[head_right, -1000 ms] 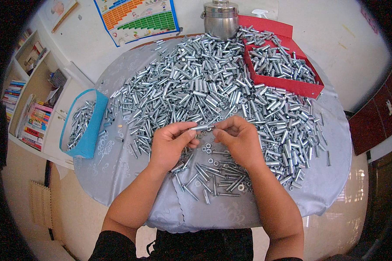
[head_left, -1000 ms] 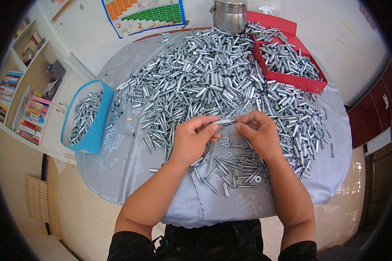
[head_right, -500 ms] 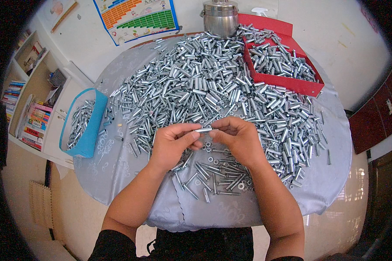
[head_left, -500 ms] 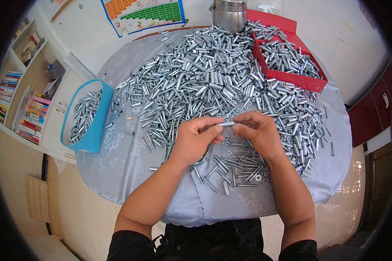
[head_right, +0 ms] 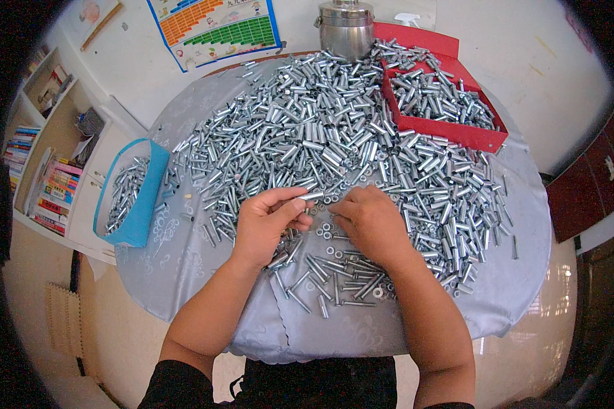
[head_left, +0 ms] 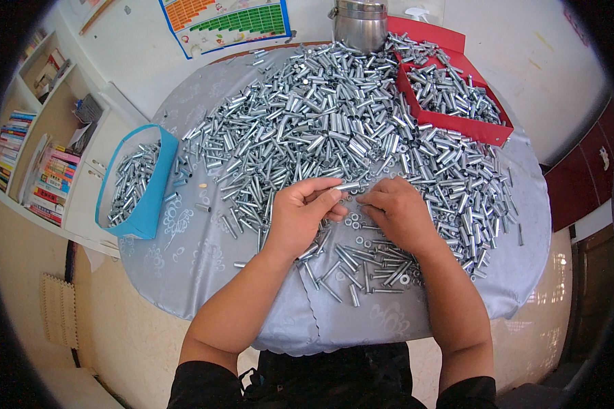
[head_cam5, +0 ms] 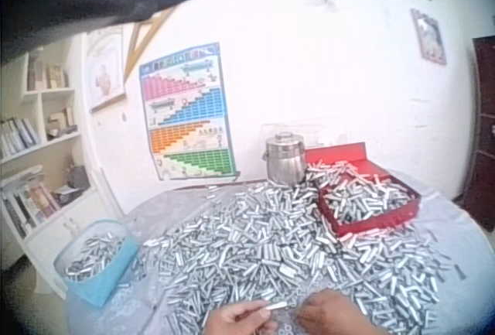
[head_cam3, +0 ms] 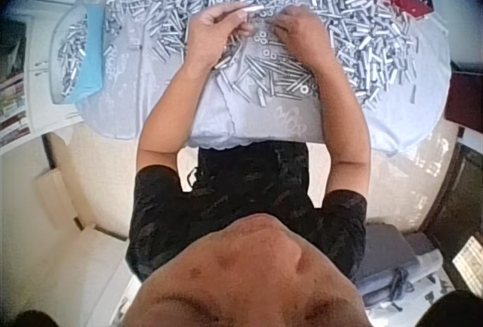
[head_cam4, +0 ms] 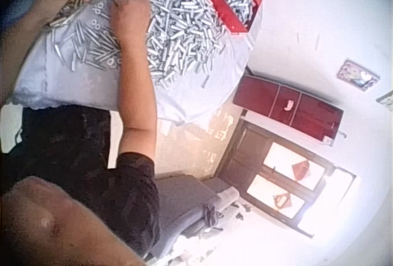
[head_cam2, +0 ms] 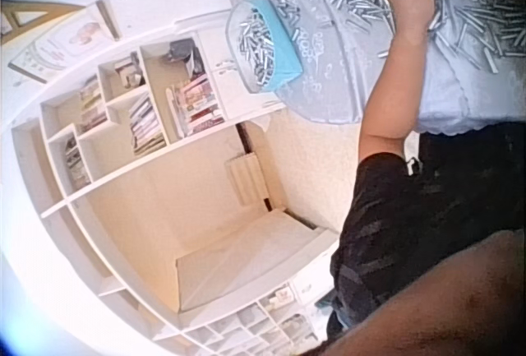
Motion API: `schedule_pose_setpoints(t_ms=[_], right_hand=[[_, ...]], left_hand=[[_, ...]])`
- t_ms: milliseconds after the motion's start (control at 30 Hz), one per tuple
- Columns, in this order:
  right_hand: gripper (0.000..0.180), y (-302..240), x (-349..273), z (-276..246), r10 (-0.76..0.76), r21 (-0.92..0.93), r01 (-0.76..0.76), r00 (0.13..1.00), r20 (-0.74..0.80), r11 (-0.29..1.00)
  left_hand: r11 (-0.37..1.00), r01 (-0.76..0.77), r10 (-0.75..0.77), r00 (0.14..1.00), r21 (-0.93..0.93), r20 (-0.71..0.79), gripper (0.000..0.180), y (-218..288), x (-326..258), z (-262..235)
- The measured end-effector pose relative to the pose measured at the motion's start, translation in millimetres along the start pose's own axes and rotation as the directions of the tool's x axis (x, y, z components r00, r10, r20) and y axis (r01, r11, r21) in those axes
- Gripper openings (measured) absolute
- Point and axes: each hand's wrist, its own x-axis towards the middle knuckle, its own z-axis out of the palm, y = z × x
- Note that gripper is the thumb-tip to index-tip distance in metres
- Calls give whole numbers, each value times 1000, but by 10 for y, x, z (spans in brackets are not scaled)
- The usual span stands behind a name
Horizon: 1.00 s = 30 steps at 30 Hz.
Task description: The person sits at a table covered with a large pile of metal bolts and washers. They repeatedly pick up a bolt and a washer, thread the washer onto the bolt, and place the assembled unit into a red tray on the table. The process is continuous and repetitive throughout the clip.
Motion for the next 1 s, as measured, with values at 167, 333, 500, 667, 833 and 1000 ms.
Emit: schedule_pose_setpoints(t_ms=[167,333,500,667,833,1000], right_hand=[[17,-17,4,13,3,-49,-3,1000,7,999],[13,-20,10,13,53,21,-53,998,-18,998],[8,-54,7,7,534,586,-398,843,-70,706],[11,-54,22,-9,564,851,-360,820,94,382],[12,-119,9,-33,555,824,-391,824,115,410],[13,-102,-1,-27,536,830,-373,837,109,415]], left_hand=[[1000,11,-11,1000,11,-9,23,-6,4,18],[1000,20,-20,1000,22,-16,23,-11,0,17],[1000,8,-8,1000,16,-7,23,-25,8,11],[1000,2,-2,1000,29,3,23,-20,1,18],[1000,9,-9,1000,14,3,22,-8,-3,20],[1000,0,0,1000,15,5,22,-18,-5,14]])
